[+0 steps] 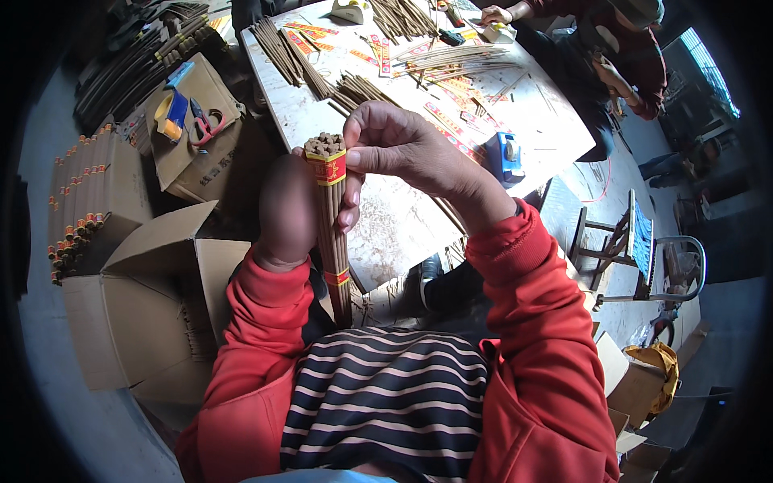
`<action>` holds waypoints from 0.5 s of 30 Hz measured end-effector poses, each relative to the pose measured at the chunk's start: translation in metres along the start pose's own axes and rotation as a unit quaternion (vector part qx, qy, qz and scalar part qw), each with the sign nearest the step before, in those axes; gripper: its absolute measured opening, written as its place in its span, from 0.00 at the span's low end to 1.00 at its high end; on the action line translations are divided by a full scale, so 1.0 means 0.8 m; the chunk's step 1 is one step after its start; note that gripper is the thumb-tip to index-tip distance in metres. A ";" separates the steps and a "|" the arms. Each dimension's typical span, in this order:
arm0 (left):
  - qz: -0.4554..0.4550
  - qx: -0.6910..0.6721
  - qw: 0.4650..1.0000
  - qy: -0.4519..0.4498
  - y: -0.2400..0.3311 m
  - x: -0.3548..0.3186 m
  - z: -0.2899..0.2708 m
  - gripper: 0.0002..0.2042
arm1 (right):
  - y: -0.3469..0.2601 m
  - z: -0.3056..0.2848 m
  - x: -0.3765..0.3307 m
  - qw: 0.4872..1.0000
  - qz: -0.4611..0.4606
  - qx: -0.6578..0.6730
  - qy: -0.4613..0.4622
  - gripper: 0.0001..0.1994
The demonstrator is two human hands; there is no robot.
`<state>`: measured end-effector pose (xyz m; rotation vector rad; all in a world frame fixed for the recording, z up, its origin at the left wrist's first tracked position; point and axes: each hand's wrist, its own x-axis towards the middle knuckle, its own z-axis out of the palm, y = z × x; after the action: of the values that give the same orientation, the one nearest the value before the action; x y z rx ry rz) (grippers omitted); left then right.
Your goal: The person gathers thin wooden sticks, aligns them into a bundle, and wraps a small paper label around the bundle to secure it. The person repeats this process, placing completed bundles into a cardboard box.
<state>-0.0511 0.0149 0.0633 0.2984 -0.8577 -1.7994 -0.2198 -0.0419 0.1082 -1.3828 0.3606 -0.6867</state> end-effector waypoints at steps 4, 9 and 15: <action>0.040 0.084 0.995 0.025 0.018 -0.003 0.009 0.30 | 0.010 0.005 -0.008 0.992 -0.011 0.025 0.120 0.11; 0.137 0.103 0.985 -0.004 0.065 -0.007 0.028 0.32 | 0.012 0.002 -0.055 0.977 0.000 0.016 0.215 0.10; 0.270 0.147 0.952 0.010 0.108 0.003 0.137 0.24 | 0.002 0.009 -0.103 0.956 -0.042 0.009 0.289 0.09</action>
<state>-0.0529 0.0431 0.2002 0.2413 -1.0738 -1.1609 -0.2774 0.0163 0.0952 -1.1635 0.7579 -1.1646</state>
